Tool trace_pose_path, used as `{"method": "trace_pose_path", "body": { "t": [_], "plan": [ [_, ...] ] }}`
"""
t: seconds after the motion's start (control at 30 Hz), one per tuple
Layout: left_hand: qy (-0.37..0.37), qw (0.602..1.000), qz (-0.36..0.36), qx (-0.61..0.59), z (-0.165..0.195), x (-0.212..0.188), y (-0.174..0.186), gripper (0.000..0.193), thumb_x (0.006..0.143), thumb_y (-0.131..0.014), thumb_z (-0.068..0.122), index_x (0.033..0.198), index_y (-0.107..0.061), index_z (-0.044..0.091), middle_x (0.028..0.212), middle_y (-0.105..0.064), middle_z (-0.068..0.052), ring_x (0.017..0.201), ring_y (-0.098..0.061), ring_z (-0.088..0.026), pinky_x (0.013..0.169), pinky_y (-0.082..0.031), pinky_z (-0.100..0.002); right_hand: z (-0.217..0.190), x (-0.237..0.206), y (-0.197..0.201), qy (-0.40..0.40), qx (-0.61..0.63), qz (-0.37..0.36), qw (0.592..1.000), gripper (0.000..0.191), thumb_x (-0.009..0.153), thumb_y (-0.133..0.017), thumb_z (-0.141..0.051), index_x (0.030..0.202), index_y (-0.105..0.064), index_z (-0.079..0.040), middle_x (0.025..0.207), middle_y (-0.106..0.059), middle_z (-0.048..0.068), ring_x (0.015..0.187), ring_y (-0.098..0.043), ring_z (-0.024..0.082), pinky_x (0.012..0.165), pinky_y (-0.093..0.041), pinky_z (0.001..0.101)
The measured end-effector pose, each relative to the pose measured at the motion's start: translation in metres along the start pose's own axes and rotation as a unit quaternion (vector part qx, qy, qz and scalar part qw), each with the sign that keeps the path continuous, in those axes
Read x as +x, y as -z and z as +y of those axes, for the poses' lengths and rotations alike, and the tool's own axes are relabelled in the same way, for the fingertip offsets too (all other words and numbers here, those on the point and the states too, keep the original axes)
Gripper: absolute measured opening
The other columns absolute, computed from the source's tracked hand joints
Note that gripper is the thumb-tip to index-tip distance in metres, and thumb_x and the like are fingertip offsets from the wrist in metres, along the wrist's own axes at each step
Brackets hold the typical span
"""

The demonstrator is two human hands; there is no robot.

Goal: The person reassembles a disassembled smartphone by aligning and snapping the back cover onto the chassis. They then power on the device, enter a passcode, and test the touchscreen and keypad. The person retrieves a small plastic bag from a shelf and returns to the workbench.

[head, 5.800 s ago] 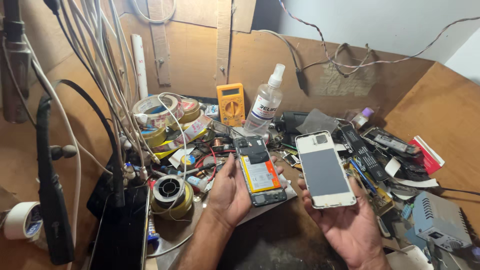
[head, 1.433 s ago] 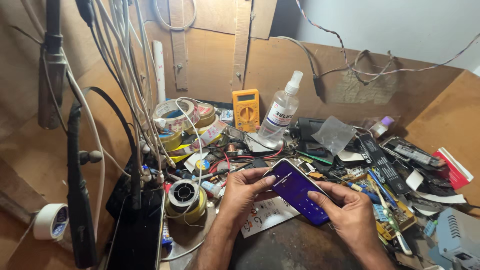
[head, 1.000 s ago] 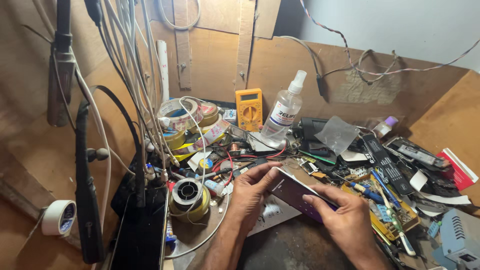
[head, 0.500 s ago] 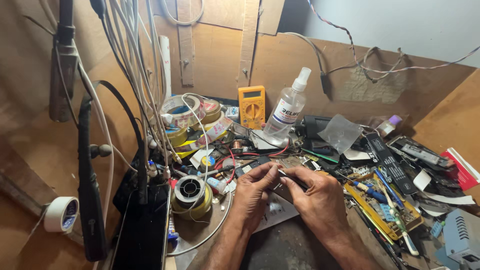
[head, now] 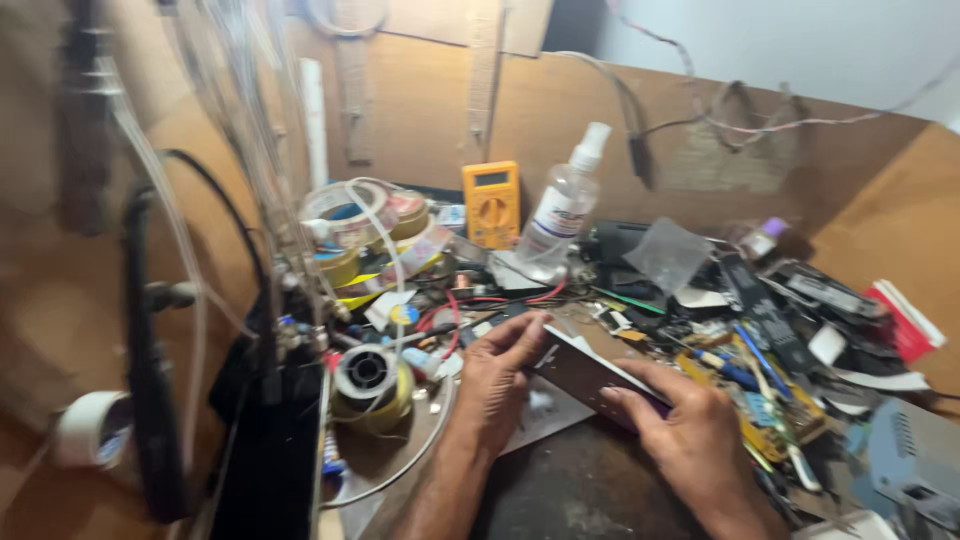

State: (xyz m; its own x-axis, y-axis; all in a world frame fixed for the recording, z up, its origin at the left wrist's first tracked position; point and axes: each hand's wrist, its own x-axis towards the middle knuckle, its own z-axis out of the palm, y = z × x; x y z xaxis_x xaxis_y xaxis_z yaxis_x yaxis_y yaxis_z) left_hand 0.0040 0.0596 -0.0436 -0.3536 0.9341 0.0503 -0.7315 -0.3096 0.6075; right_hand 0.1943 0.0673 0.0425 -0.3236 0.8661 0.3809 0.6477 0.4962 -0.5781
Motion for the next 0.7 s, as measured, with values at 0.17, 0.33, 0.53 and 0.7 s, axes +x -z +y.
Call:
{"method": "trace_pose_path", "body": {
  "t": [0.17,0.33,0.53,0.7],
  "plan": [
    [0.002,1.0,-0.015,-0.024,-0.001,0.002,0.004,0.022,0.094,-0.074,0.015,0.11,-0.076,0.0,0.097,-0.076,-0.004,0.087,-0.066,-0.011,0.08,-0.052,-0.025,0.01,-0.003,-0.009,-0.042,0.04,-0.018,0.998,0.026,0.082,-0.082,-0.02,0.105,-0.081,-0.01,0.083,-0.084,0.01,0.066,-0.078,0.013,0.061,-0.06,0.0293],
    [0.01,1.0,-0.01,-0.024,-0.001,0.002,0.006,0.023,0.094,-0.075,0.015,0.112,-0.076,0.001,0.096,-0.075,-0.004,0.084,-0.064,-0.011,0.077,-0.05,-0.026,0.016,-0.002,-0.011,-0.005,0.06,-0.007,0.998,0.028,0.081,-0.08,-0.016,0.107,-0.081,-0.007,0.084,-0.082,0.008,0.067,-0.076,0.009,0.061,-0.06,0.0272],
    [0.007,0.999,-0.01,-0.044,0.001,0.003,0.006,0.023,0.092,-0.075,0.014,0.11,-0.076,0.001,0.097,-0.075,-0.004,0.087,-0.066,-0.011,0.079,-0.053,-0.027,0.045,-0.008,-0.007,-0.042,0.166,-0.031,0.985,0.047,0.074,-0.083,-0.009,0.119,-0.073,-0.003,0.097,-0.081,0.006,0.08,-0.071,0.007,0.067,-0.057,0.023],
    [0.023,0.998,0.003,-0.051,0.003,0.003,0.007,0.021,0.092,-0.075,0.015,0.109,-0.076,0.003,0.098,-0.075,-0.003,0.089,-0.066,-0.011,0.078,-0.05,-0.026,0.069,-0.021,-0.015,-0.101,0.218,0.012,0.971,0.028,0.086,-0.077,-0.005,0.113,-0.077,0.0,0.089,-0.081,0.005,0.077,-0.069,0.007,0.069,-0.055,0.0222]
  ]
}}
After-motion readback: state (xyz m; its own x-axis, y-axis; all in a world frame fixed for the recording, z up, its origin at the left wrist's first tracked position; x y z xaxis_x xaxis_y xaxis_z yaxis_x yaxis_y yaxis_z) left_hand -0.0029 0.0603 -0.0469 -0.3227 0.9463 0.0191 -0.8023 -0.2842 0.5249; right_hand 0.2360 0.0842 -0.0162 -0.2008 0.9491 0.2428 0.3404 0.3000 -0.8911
